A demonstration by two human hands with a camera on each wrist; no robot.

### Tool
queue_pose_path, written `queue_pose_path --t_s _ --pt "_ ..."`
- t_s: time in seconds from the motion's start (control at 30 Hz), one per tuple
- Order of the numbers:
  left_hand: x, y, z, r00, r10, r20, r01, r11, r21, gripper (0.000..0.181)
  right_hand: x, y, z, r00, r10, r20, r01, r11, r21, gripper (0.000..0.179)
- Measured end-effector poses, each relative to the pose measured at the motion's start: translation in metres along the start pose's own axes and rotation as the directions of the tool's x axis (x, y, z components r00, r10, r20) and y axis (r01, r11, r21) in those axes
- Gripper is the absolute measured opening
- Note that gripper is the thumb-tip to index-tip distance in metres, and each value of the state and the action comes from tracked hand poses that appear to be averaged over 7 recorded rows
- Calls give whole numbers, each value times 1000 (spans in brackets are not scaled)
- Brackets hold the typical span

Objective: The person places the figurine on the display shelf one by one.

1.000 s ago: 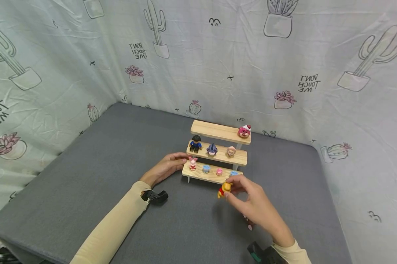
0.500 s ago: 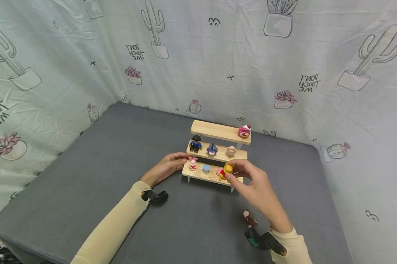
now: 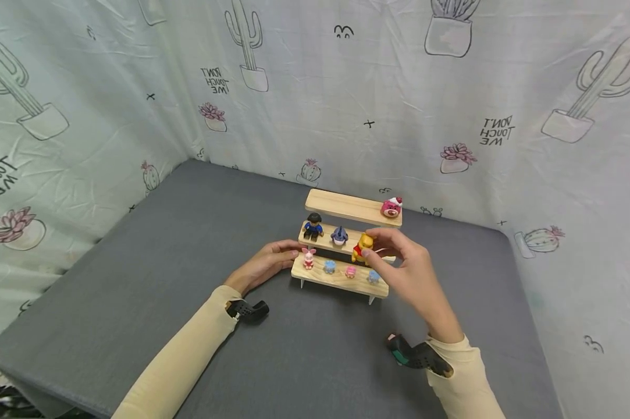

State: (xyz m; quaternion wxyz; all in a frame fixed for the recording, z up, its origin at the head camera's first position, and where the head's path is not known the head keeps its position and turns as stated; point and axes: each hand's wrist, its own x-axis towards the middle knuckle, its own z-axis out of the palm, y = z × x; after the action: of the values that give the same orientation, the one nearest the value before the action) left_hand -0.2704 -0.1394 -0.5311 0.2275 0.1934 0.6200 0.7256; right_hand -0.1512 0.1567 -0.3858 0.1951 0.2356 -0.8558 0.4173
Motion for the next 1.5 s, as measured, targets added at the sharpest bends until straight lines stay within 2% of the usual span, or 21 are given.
queue_pose_path --t_s 0.57,0.83,1.17,1.5 --pt "1 0 -2 1000 -12 -5 12 1000 -3 40 29 -5 -13 999 17 -29 -19 998 -62 32" --pt "2 0 -2 1000 -13 -9 13 1000 -2 39 45 3 -16 1000 -5 -24 2 994 -106 31" --pt "3 -1 -2 1000 -3 2 3 1000 5 38 56 6 -17 999 16 -28 -19 990 -139 29" --pt "1 -1 -1 1000 1 0 -1 1000 -3 38 66 10 -16 998 51 -42 -56 990 -126 31"
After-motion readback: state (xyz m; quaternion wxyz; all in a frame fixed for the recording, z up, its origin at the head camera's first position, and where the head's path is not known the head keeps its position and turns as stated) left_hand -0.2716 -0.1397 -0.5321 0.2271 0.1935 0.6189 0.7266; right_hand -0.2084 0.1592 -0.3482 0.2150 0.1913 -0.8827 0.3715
